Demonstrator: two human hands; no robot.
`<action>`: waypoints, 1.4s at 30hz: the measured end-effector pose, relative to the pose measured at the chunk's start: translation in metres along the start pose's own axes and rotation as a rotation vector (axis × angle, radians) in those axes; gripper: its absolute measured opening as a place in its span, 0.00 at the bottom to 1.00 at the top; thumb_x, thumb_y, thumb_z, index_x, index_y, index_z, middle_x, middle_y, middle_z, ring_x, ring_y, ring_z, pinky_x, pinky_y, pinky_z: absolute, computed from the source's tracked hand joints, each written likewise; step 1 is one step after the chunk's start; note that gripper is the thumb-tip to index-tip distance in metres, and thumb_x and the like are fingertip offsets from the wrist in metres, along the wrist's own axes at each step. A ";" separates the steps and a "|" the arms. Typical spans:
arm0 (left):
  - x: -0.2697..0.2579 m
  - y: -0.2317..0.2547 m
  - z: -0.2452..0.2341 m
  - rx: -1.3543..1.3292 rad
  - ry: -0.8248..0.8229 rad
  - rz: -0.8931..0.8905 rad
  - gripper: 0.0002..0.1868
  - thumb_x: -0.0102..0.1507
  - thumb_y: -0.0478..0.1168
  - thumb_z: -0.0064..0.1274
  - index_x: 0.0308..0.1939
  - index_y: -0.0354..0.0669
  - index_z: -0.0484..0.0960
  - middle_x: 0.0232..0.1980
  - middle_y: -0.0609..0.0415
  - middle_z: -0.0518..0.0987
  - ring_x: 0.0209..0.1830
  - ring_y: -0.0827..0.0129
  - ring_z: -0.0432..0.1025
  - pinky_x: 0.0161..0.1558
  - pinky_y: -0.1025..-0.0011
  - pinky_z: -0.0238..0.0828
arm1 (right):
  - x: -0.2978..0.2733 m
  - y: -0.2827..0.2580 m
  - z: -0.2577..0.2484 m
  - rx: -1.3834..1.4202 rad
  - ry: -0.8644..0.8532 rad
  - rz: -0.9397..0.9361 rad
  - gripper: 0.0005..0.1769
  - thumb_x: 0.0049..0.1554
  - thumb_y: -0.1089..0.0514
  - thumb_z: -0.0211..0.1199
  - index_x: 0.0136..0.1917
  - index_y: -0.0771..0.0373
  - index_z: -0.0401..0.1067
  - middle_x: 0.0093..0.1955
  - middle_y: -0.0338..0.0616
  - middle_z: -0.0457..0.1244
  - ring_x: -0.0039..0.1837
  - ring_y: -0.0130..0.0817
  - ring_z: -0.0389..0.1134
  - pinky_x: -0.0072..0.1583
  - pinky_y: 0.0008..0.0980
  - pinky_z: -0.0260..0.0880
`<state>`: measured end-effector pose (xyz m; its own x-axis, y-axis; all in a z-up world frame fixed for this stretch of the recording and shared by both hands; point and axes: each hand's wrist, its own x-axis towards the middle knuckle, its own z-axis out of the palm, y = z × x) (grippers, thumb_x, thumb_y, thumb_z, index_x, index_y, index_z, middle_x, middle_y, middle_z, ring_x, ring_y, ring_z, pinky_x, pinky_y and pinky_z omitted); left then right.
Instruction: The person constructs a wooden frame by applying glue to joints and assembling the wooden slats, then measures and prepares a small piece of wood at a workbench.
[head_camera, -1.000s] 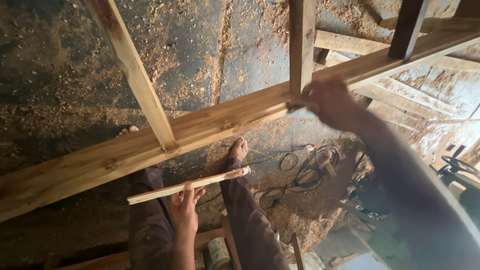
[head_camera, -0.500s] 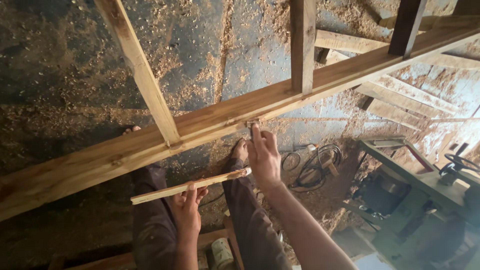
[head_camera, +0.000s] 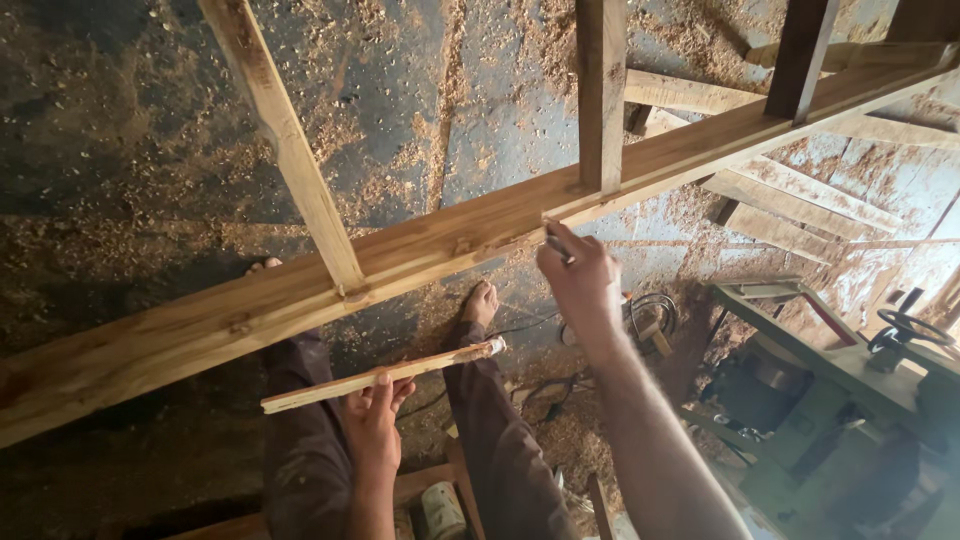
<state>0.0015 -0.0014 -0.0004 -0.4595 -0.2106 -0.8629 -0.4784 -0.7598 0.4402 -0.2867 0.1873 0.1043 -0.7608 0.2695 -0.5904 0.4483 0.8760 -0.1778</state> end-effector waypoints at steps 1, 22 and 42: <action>0.001 0.000 0.000 0.000 0.000 -0.001 0.12 0.69 0.40 0.52 0.51 0.34 0.78 0.49 0.43 0.84 0.48 0.60 0.80 0.50 0.61 0.80 | -0.001 -0.003 0.004 0.030 0.015 0.000 0.25 0.56 0.52 0.61 0.67 0.51 0.76 0.43 0.45 0.69 0.39 0.31 0.72 0.44 0.36 0.75; 0.001 0.005 0.002 -0.011 0.021 -0.017 0.11 0.69 0.39 0.53 0.50 0.35 0.80 0.48 0.42 0.84 0.46 0.60 0.81 0.50 0.61 0.80 | -0.057 -0.035 0.049 0.087 -0.050 -0.155 0.26 0.54 0.54 0.68 0.65 0.61 0.75 0.44 0.48 0.67 0.41 0.36 0.70 0.46 0.37 0.73; 0.002 -0.002 0.003 -0.042 0.049 -0.042 0.14 0.67 0.41 0.54 0.54 0.39 0.77 0.49 0.47 0.83 0.46 0.62 0.80 0.48 0.63 0.79 | 0.035 -0.026 -0.039 -0.140 -0.553 -0.368 0.21 0.60 0.56 0.57 0.66 0.44 0.74 0.50 0.46 0.68 0.44 0.38 0.68 0.48 0.39 0.76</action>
<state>-0.0009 0.0013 -0.0026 -0.4021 -0.2066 -0.8920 -0.4641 -0.7937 0.3931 -0.3439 0.1898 0.1191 -0.4837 -0.2676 -0.8333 0.1131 0.9250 -0.3627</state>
